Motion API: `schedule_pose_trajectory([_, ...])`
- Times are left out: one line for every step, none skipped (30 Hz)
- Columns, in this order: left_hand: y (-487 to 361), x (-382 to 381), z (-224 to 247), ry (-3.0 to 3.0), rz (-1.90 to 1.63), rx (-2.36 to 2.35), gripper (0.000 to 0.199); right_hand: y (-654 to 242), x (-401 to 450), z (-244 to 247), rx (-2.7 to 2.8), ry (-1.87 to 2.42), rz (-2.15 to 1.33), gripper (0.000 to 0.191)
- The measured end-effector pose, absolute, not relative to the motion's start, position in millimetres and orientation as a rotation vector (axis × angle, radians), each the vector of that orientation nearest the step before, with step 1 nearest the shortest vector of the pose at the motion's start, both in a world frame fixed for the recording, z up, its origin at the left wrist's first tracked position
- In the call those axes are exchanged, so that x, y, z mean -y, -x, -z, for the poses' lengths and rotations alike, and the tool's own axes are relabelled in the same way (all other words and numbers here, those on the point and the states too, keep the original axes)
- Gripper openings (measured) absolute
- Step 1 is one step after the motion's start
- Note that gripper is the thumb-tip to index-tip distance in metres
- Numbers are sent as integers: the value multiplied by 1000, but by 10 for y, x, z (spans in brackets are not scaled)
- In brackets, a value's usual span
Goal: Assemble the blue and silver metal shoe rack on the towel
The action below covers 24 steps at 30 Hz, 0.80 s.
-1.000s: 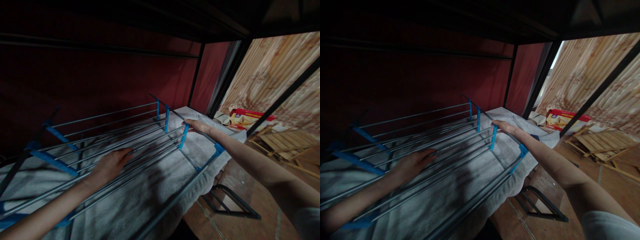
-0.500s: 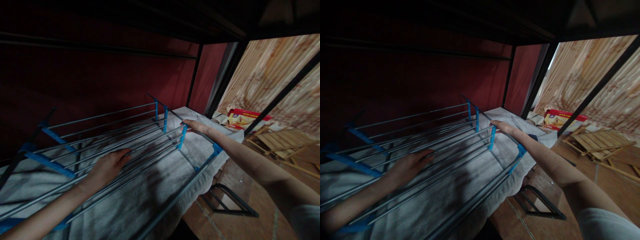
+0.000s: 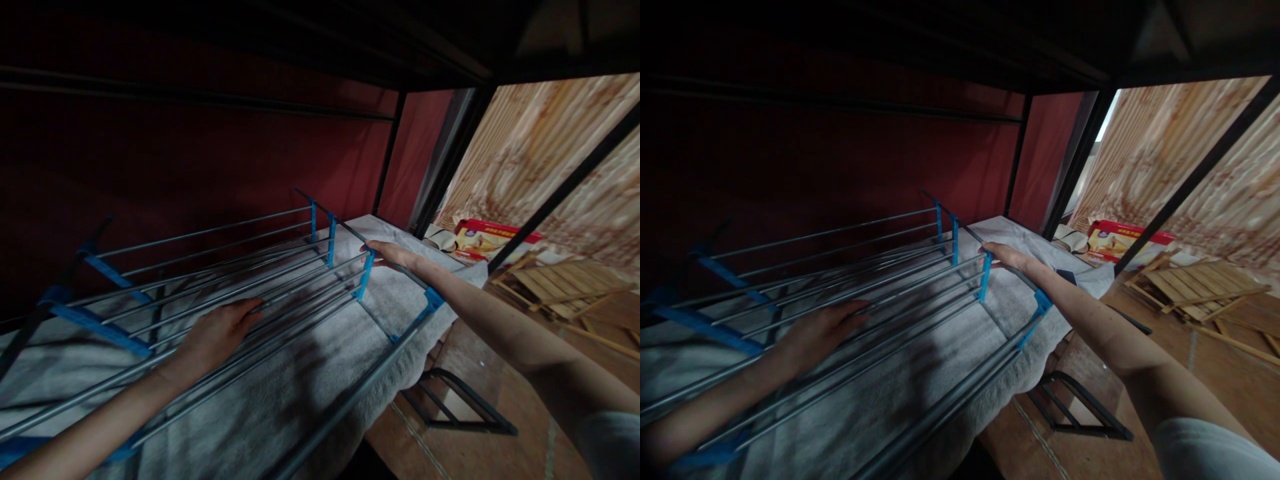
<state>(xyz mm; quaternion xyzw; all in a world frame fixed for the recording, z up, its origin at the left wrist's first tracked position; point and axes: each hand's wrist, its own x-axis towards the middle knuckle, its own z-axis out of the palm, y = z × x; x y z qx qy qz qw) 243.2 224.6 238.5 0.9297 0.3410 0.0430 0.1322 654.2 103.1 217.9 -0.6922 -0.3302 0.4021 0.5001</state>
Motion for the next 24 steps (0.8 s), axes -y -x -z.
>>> schedule_pose_trajectory([-2431, -2239, -2386, -2698, -114, -993, 61, -6540, -1032, -2179, 799, 1675, -964, 27])
schedule_pose_trajectory([-2431, -2233, -2386, -2696, -106, -997, 61, -6539, -1034, -2177, 800, 1678, -955, 27])
schedule_pose_trajectory([-2430, -2229, -2386, -2694, -103, -1002, 61, -6537, -1035, -2175, 800, 1684, -949, 27])
schedule_pose_trajectory([-2429, -2225, -2386, -2691, -101, -1005, 60, -6536, -1037, -2172, 803, 1688, -946, 27])
schedule_pose_trajectory([-2427, -2222, -2386, -2686, -101, -1006, 60, -6534, -1039, -2171, 805, 1692, -946, 27])
schedule_pose_trajectory([-2423, -2219, -2387, -2680, -102, -1009, 60, -6533, -1040, -2169, 805, 1695, -946, 27])
schedule_pose_trajectory([-2419, -2217, -2389, -2675, -102, -1014, 60, -6531, -1040, -2167, 807, 1697, -947, 27])
schedule_pose_trajectory([-2416, -2216, -2392, -2671, -100, -1019, 59, -6530, -1040, -2166, 810, 1698, -948, 27])
schedule_pose_trajectory([-2413, -2214, -2395, -2668, -98, -1023, 60, -6528, -1040, -2164, 814, 1697, -947, 27])
schedule_pose_trajectory([-2411, -2214, -2399, -2665, -101, -1026, 60, -6527, -1039, -2163, 817, 1696, -946, 28])
schedule_pose_trajectory([-2410, -2215, -2403, -2663, -102, -1026, 60, -6525, -1037, -2162, 820, 1694, -944, 28])
schedule_pose_trajectory([-2411, -2216, -2406, -2660, -100, -1028, 61, -6524, -1035, -2163, 824, 1690, -946, 28])
schedule_pose_trajectory([-2413, -2218, -2409, -2657, -97, -1028, 61, -6521, -1033, -2164, 825, 1688, -948, 28])
schedule_pose_trajectory([-2414, -2220, -2412, -2652, -92, -1028, 61, -6518, -1031, -2167, 823, 1686, -952, 28])
schedule_pose_trajectory([-2416, -2223, -2413, -2647, -88, -1024, 62, -6515, -1029, -2170, 822, 1684, -955, 28])
schedule_pose_trajectory([-2417, -2226, -2413, -2643, -85, -1018, 62, -6511, -1028, -2174, 819, 1684, -959, 27])
schedule_pose_trajectory([-2417, -2230, -2410, -2641, -83, -1015, 63, -6506, -1027, -2177, 817, 1687, -958, 27])
schedule_pose_trajectory([-2417, -2233, -2406, -2640, -85, -1011, 63, -6502, -1027, -2180, 815, 1690, -953, 27])
schedule_pose_trajectory([-2416, -2236, -2400, -2640, -88, -1007, 63, -6498, -1027, -2182, 814, 1695, -945, 27])
schedule_pose_trajectory([-2417, -2239, -2392, -2639, -88, -1006, 63, -6494, -1028, -2182, 815, 1700, -935, 27])
schedule_pose_trajectory([-2418, -2241, -2384, -2639, -87, -999, 63, -6491, -1029, -2181, 814, 1707, -928, 27])
schedule_pose_trajectory([-2420, -2244, -2376, -2639, -85, -993, 64, -6490, -1031, -2179, 814, 1713, -926, 27])
schedule_pose_trajectory([-2424, -2246, -2369, -2639, -84, -989, 64, -6489, -1032, -2175, 814, 1716, -926, 27])
schedule_pose_trajectory([-2428, -2247, -2364, -2638, -83, -985, 64, -6490, -1033, -2170, 814, 1719, -928, 27])
